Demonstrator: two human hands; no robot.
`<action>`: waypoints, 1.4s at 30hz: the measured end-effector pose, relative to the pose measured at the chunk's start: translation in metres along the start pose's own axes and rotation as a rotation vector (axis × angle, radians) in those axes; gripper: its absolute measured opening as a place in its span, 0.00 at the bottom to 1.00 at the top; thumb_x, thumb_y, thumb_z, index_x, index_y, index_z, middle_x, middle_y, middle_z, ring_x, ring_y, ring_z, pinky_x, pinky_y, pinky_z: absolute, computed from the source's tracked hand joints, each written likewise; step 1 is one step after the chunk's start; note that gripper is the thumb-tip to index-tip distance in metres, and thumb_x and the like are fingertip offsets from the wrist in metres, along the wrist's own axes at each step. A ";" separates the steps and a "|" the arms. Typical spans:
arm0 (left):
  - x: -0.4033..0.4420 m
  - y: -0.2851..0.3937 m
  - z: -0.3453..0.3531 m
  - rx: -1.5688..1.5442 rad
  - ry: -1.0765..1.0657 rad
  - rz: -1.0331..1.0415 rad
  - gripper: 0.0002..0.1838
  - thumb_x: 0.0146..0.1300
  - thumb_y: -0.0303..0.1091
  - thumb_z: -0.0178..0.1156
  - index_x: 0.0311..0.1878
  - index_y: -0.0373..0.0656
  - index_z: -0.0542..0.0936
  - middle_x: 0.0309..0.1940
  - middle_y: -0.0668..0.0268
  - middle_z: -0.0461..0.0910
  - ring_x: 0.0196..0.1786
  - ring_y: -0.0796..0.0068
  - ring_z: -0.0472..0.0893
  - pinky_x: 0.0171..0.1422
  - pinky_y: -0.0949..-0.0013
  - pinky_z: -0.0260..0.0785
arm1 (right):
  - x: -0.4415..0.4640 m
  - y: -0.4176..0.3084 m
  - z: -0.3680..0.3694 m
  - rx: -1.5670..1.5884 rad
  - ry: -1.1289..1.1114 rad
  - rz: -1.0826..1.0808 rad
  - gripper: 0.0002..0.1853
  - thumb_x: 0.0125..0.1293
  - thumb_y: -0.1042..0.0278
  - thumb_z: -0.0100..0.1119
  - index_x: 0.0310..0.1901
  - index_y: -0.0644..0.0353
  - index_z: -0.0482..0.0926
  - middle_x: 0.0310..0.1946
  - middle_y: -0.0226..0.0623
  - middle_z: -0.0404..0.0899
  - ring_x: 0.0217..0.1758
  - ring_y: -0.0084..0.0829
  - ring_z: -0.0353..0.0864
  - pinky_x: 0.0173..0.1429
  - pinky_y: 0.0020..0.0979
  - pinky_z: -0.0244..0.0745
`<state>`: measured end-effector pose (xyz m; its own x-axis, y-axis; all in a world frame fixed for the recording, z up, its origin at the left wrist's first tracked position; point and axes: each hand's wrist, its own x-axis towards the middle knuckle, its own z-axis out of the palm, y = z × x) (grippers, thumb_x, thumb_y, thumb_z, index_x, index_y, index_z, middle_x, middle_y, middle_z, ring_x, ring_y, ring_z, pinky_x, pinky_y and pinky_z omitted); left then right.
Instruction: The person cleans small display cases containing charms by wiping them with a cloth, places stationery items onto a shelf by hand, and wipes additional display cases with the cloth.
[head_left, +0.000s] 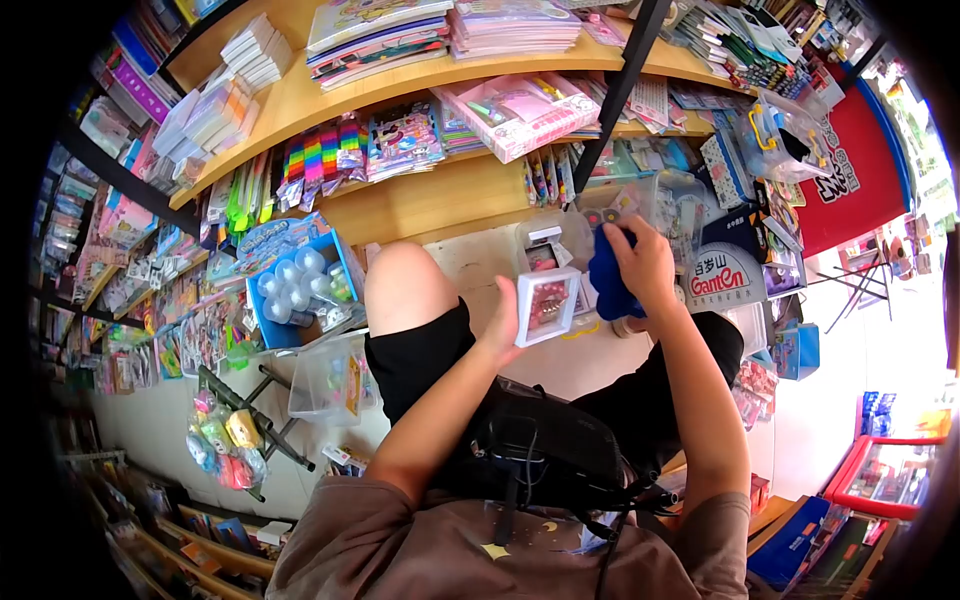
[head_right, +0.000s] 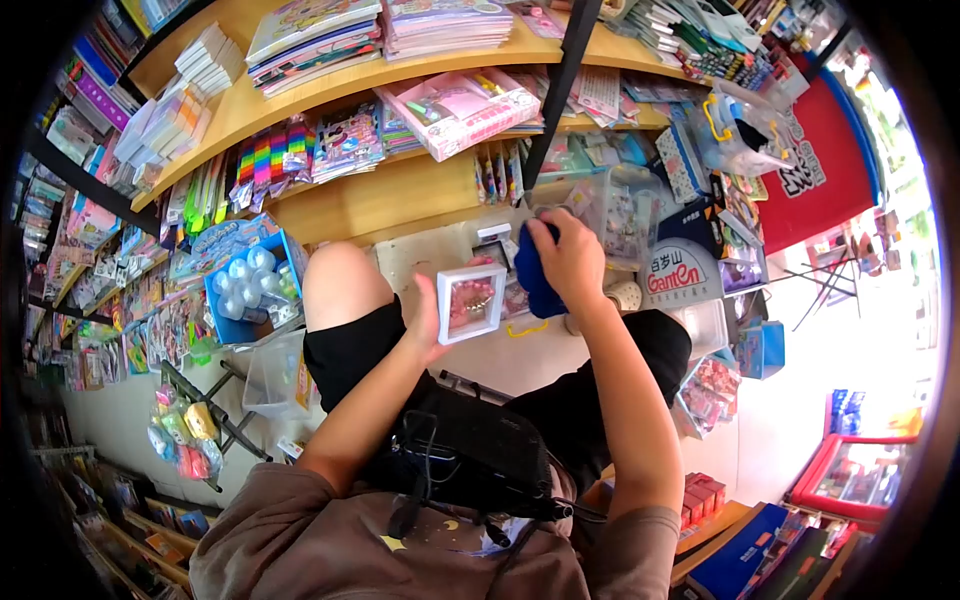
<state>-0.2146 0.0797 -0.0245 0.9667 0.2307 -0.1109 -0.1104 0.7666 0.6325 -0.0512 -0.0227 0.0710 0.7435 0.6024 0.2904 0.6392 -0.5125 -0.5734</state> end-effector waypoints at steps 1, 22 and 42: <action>0.002 -0.002 0.002 0.110 -0.044 0.058 0.57 0.47 0.82 0.37 0.72 0.48 0.53 0.62 0.63 0.67 0.60 0.71 0.70 0.67 0.59 0.62 | 0.001 -0.012 -0.007 0.087 -0.024 -0.043 0.13 0.61 0.58 0.60 0.36 0.61 0.80 0.26 0.45 0.80 0.30 0.42 0.81 0.36 0.35 0.73; -0.013 0.041 0.034 0.233 -0.281 0.148 0.72 0.31 0.60 0.76 0.74 0.46 0.40 0.65 0.53 0.60 0.69 0.61 0.62 0.69 0.63 0.54 | -0.042 0.041 0.001 0.595 -0.121 0.210 0.09 0.64 0.67 0.59 0.34 0.66 0.79 0.25 0.28 0.76 0.29 0.17 0.71 0.35 0.23 0.68; -0.012 0.041 0.020 0.332 -0.289 0.153 0.68 0.32 0.56 0.77 0.73 0.40 0.47 0.67 0.55 0.60 0.69 0.64 0.61 0.71 0.64 0.51 | -0.043 -0.034 -0.019 0.290 -0.169 -0.154 0.12 0.55 0.63 0.63 0.35 0.62 0.79 0.34 0.44 0.80 0.36 0.45 0.80 0.40 0.36 0.75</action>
<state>-0.2261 0.0963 0.0183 0.9750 0.1140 0.1909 -0.2223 0.4924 0.8415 -0.1010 -0.0433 0.0923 0.5844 0.7640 0.2733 0.6407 -0.2277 -0.7333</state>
